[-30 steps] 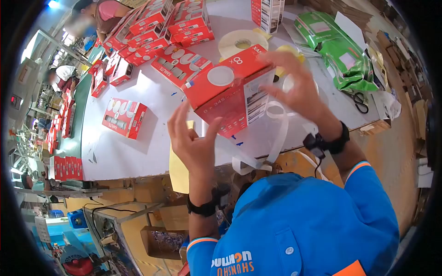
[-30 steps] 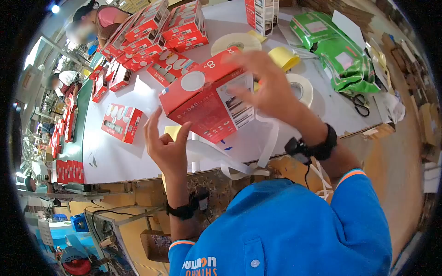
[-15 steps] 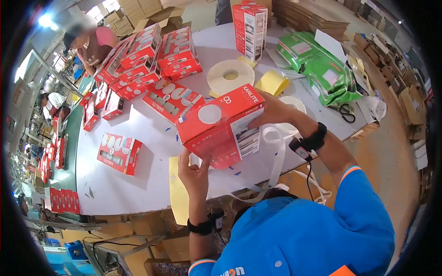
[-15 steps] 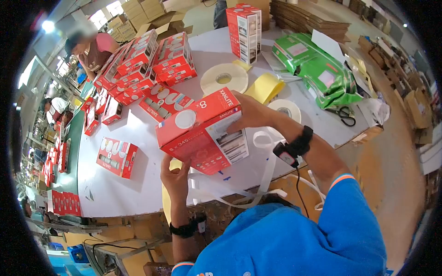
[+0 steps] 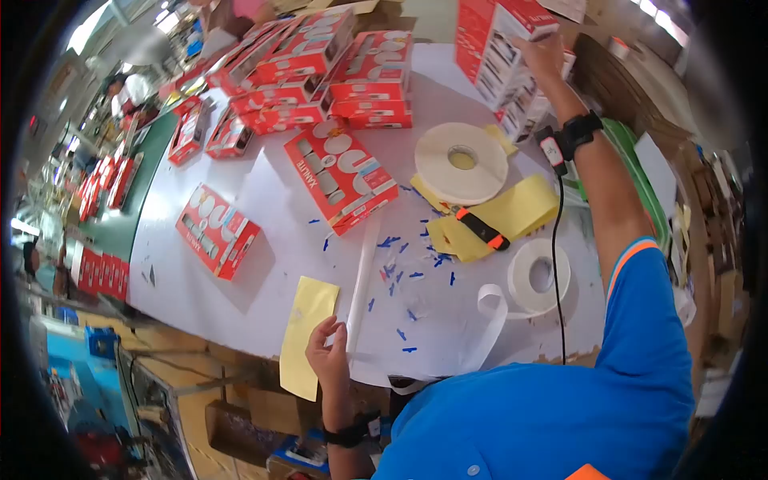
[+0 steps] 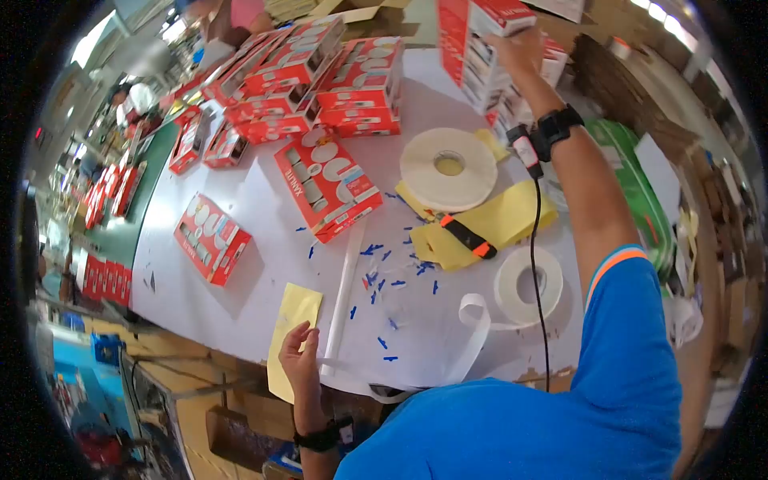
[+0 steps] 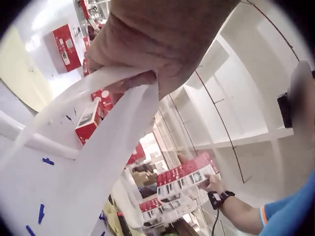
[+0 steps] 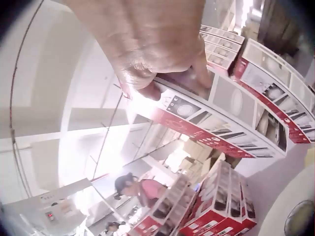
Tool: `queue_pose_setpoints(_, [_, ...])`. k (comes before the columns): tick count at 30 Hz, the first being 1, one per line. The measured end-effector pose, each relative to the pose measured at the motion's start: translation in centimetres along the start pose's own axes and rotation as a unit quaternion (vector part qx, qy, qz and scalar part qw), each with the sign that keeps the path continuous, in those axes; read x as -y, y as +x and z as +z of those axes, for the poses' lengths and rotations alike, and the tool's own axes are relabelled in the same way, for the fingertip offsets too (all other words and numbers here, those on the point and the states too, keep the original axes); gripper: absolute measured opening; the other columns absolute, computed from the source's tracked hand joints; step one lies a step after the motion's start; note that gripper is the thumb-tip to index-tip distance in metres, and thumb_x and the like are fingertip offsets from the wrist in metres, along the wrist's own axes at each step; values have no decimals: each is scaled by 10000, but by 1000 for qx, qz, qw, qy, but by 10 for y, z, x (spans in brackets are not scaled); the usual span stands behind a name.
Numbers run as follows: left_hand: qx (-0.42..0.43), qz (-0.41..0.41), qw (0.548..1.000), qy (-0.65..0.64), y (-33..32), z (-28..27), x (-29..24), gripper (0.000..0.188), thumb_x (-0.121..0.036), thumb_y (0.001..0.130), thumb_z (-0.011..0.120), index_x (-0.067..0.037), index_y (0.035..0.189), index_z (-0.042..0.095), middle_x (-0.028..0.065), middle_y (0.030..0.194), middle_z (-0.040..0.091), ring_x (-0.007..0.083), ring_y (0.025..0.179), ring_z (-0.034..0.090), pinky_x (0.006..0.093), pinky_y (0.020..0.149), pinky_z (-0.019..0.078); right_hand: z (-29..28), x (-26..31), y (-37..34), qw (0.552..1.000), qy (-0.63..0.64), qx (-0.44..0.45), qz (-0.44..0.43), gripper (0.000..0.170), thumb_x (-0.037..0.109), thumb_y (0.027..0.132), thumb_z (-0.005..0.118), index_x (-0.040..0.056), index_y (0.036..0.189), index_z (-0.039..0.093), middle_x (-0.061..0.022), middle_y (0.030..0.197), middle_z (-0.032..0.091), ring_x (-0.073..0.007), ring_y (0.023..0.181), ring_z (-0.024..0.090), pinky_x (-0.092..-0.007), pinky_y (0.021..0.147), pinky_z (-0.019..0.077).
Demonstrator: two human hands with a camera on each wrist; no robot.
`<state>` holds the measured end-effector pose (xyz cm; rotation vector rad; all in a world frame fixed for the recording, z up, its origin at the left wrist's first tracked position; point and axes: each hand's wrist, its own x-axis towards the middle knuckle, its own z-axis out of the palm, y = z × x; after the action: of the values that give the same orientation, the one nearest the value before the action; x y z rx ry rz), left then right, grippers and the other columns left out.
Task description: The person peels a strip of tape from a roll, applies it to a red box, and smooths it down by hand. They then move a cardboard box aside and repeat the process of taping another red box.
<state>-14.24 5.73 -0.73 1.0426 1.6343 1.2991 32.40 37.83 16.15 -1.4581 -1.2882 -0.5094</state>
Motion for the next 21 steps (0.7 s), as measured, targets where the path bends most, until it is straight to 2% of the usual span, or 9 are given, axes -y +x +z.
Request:
queue_pose_setpoints(2, [-32, -49, 998, -24, -7, -5, 0, 251, -66, 806, 640, 27, 1037, 614, 94, 872, 641, 111, 754, 595, 206, 606, 470, 37, -37, -3, 999, -18, 9, 27, 342, 325, 657, 747, 17, 764, 643, -89, 745, 661, -187, 699, 633, -341, 607, 471])
queue_pose_setpoints(5, [-57, -75, 995, 20, -7, -19, 0, 242, -83, 810, 636, 25, 1026, 619, 84, 852, 645, 112, 765, 591, 220, 648, 471, 88, -113, -12, 980, -3, 71, 186, 415, 405, 665, 722, 1, 750, 675, -99, 747, 678, -246, 765, 646, -390, 771, 468])
queue_pose_setpoints(6, [-70, -56, 995, 41, -3, -26, 3, 239, -105, 815, 634, 21, 1017, 625, 72, 849, 649, 113, 787, 589, 228, 701, 465, 75, -112, 1, 935, -42, 264, 232, 499, 437, 676, 709, -17, 880, 675, -139, 922, 675, -273, 852, 637, -388, 796, 472])
queue_pose_setpoints(7, [-79, -78, 993, 33, -2, -33, -1, 242, -104, 822, 625, 18, 1032, 618, 60, 852, 652, 89, 759, 571, 215, 680, 449, 94, -134, 5, 946, -104, 208, 225, 584, 486, 676, 693, -36, 937, 663, -188, 1036, 642, -311, 935, 623, -407, 808, 476])
queue_pose_setpoints(9, [-99, -81, 991, -36, 6, -46, -18, 259, -100, 855, 606, 14, 1086, 577, 73, 866, 660, 63, 671, 558, 188, 601, 429, 98, -128, 9, 940, -237, 159, 188, 667, 547, 669, 665, -59, 948, 655, -242, 1022, 630, -352, 978, 609, -426, 832, 468])
queue_pose_setpoints(13, [-182, -62, 964, -186, 33, -73, -43, 244, -127, 859, 620, -29, 1077, 566, 66, 847, 624, 44, 502, 504, 154, 377, 360, 92, -138, 19, 936, -232, 177, 195, 717, 570, 664, 648, -73, 980, 636, -276, 1051, 601, -390, 1027, 572, -437, 865, 453])
queue_pose_setpoints(18, [-173, -82, 964, -185, 75, -112, -36, 259, -151, 862, 614, -64, 1099, 560, 32, 899, 633, 6, 517, 428, 147, 381, 294, 113, -216, 28, 938, -235, 167, 191, 590, 488, 711, 644, -35, 981, 619, -278, 986, 605, -417, 965, 567, -452, 815, 451])
queue_pose_setpoints(20, [-195, -120, 954, -194, 99, -129, -23, 263, -143, 864, 607, -64, 1109, 552, 46, 924, 622, 16, 498, 431, 146, 363, 284, 92, -162, 11, 940, -247, 179, 154, 522, 407, 738, 643, -44, 998, 603, -265, 962, 615, -422, 941, 570, -453, 814, 450])
queue_pose_setpoints(21, [-202, -139, 950, -196, 113, -139, -17, 265, -138, 866, 603, -63, 1113, 549, 53, 937, 617, 22, 489, 432, 146, 354, 279, 71, -91, -1, 934, -270, 198, 122, 487, 345, 754, 642, -59, 1021, 592, -248, 961, 623, -418, 939, 571, -449, 832, 448])
